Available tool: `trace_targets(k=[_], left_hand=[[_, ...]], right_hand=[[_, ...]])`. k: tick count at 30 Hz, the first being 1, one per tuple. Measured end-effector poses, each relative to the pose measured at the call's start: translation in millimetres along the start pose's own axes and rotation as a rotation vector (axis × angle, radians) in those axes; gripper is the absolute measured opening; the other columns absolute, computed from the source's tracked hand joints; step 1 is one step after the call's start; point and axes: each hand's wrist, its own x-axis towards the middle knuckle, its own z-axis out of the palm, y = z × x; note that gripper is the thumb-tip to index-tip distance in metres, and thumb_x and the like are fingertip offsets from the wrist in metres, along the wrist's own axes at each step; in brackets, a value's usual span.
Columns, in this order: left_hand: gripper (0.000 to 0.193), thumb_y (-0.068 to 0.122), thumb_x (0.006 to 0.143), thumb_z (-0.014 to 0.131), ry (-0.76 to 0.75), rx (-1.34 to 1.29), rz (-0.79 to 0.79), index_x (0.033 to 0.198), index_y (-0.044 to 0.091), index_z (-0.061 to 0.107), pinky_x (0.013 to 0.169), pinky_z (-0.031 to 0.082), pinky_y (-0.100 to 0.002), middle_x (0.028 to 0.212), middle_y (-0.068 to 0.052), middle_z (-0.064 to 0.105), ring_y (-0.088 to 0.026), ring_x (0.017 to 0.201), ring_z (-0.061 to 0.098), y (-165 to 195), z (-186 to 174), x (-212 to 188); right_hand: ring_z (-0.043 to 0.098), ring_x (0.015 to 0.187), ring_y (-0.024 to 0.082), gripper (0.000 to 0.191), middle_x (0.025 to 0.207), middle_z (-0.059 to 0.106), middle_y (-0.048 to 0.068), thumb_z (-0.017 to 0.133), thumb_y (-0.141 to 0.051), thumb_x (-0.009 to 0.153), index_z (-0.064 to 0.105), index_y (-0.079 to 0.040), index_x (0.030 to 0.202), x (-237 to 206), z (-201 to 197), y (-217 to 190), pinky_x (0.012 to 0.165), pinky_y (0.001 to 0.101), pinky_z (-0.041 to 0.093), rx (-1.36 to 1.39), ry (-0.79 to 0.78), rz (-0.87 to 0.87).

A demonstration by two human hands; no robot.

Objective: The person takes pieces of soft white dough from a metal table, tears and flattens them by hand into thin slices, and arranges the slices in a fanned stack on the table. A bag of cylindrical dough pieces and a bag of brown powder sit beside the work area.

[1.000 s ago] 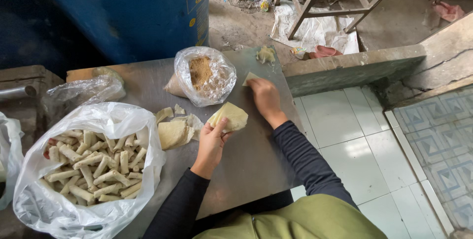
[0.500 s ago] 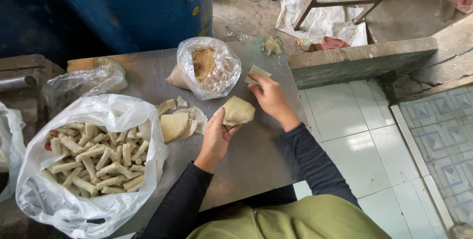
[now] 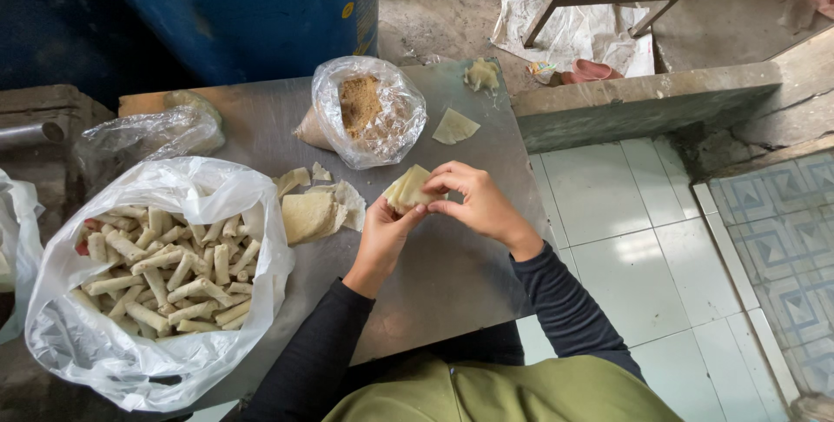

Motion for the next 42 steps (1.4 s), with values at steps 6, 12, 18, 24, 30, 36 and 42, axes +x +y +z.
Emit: trace_targets(k=[6, 12, 18, 24, 30, 36, 42], left_hand=[[0.035, 0.004, 0.096, 0.068, 0.021, -0.025, -0.015, 0.130, 0.000, 0.060, 0.088, 0.056, -0.026, 0.116, -0.004, 0.071, -0.010, 0.101, 0.067, 1, 1, 1], [0.031, 0.007, 0.097, 0.067, 0.073, -0.014, -0.039, 0.128, 0.000, 0.061, 0.088, 0.058, -0.028, 0.114, -0.003, 0.071, -0.011, 0.100, 0.068, 3, 6, 3], [0.028, 0.009, 0.097, 0.067, 0.122, 0.005, -0.070, 0.124, 0.001, 0.063, 0.084, 0.058, -0.029, 0.111, -0.003, 0.071, -0.011, 0.096, 0.069, -3, 4, 6], [0.028, 0.011, 0.096, 0.069, 0.107, -0.004, -0.099, 0.122, 0.003, 0.064, 0.079, 0.056, -0.027, 0.110, -0.002, 0.072, -0.010, 0.093, 0.068, 0, 5, 4], [0.029, 0.012, 0.094, 0.068, 0.145, -0.029, -0.133, 0.122, 0.004, 0.063, 0.078, 0.056, -0.024, 0.109, -0.001, 0.071, -0.007, 0.091, 0.068, 5, 2, -3], [0.030, 0.012, 0.096, 0.070, 0.134, -0.042, -0.109, 0.123, 0.002, 0.063, 0.069, 0.049, -0.024, 0.104, -0.003, 0.070, -0.009, 0.083, 0.064, 10, -1, -9], [0.027, 0.013, 0.095, 0.070, 0.132, -0.045, -0.116, 0.119, 0.003, 0.063, 0.076, 0.055, -0.025, 0.105, -0.001, 0.071, -0.007, 0.086, 0.066, 11, 1, -6]], right_hand=[[0.073, 0.097, 0.019, 0.023, 0.112, 0.073, 0.007, 0.077, -0.006, 0.085, 0.075, -0.003, 0.108, -2, 0, 3, 0.086, 0.0302, 0.057, 0.024, 0.013, 0.010], [0.070, 0.098, 0.014, 0.020, 0.112, 0.071, 0.007, 0.076, -0.003, 0.088, 0.075, 0.000, 0.108, -4, 5, 15, 0.087, 0.0290, 0.058, 0.210, 0.057, 0.039], [0.065, 0.095, 0.012, 0.010, 0.106, 0.069, 0.006, 0.070, -0.007, 0.100, 0.070, -0.001, 0.108, -3, 27, 55, 0.086, 0.0268, 0.054, 0.441, 0.217, 0.197], [0.069, 0.094, 0.014, 0.012, 0.104, 0.071, 0.002, 0.064, -0.012, 0.098, 0.067, -0.008, 0.109, -3, 24, 98, 0.084, 0.0304, 0.056, 1.085, 0.279, 0.530], [0.072, 0.091, 0.014, 0.010, 0.103, 0.075, 0.004, 0.063, -0.009, 0.103, 0.072, -0.004, 0.105, 28, -1, 111, 0.084, 0.0337, 0.060, 0.815, 0.612, 0.240], [0.071, 0.109, 0.028, 0.031, 0.116, 0.074, 0.011, 0.057, 0.001, 0.091, 0.073, -0.006, 0.117, 42, -3, 98, 0.095, 0.0382, 0.057, -0.727, 0.479, -0.201], [0.070, 0.109, 0.030, 0.030, 0.117, 0.074, 0.010, 0.057, -0.003, 0.089, 0.074, -0.006, 0.113, 33, 9, 94, 0.093, 0.0396, 0.056, -0.784, 0.364, -0.171]])
